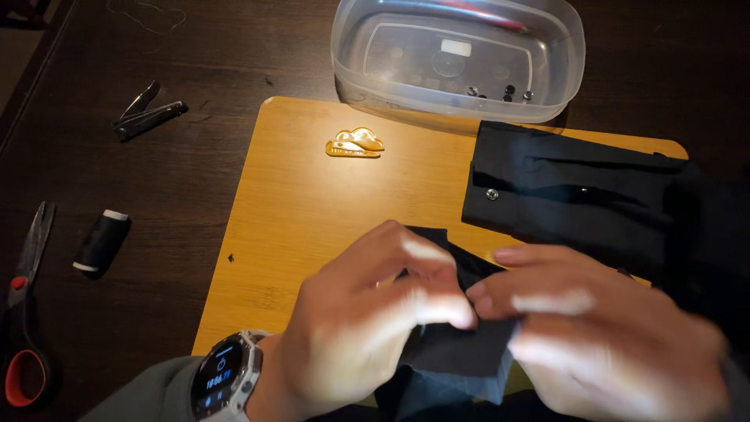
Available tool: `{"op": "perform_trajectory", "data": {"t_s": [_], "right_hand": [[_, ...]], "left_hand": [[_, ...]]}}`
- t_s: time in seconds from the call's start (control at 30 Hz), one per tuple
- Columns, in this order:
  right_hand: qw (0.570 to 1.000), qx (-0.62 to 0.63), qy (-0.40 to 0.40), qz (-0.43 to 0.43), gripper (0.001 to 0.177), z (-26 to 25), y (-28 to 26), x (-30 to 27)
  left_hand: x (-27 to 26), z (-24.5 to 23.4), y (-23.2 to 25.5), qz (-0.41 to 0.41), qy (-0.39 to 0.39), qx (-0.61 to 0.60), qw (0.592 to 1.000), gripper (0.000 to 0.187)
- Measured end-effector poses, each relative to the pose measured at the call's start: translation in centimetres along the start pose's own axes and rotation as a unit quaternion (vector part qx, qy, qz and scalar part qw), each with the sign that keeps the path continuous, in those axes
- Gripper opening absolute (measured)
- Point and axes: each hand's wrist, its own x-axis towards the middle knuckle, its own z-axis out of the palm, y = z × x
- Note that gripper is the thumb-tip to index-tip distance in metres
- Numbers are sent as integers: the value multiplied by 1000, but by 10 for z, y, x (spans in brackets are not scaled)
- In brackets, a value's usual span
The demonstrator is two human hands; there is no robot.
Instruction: The person sews a button onto a dark blue fabric cuff using a needle and thread. They repeatedly pass the needle through the buttonholes and fabric, pull the thread taut, and adjust the fabric as needed. The person finishes by tying off the thread and trimming the excess with scissors.
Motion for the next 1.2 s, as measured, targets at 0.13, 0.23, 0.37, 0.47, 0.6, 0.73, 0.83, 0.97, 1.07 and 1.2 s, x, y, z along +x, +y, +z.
{"op": "perform_trajectory", "data": {"t_s": [0.13,0.23,0.37,0.47,0.6,0.73,0.83,0.97,1.07,1.2], "right_hand": [[997,35,36,59,12,8,11,6],[992,78,22,97,10,4,17,4],[985,120,3,124,7,0,21,5],[984,117,5,136,10,0,20,7],[988,107,13,108,21,2,19,9],[998,-2,37,58,24,5,17,11],[997,-33,55,40,23,6,15,13],[998,-10,54,40,24,4,13,14],[998,13,48,31,26,2,14,14],[997,26,50,56,23,3,13,13]], "left_hand": [[-2,12,-8,-178,6,-153,972,26],[-4,19,-16,-268,-5,-235,934,12],[-9,26,-24,-364,-16,-306,880,8],[-13,29,-30,-393,-20,-391,832,13],[-16,30,-36,-392,-22,-422,817,17],[-19,33,-41,-396,-27,-431,810,17],[-19,35,-41,-400,-25,-446,801,17],[-16,35,-38,-408,-31,-444,797,19],[-13,35,-35,-401,-37,-430,808,20],[-12,35,-35,-397,-51,-424,812,24]]}}
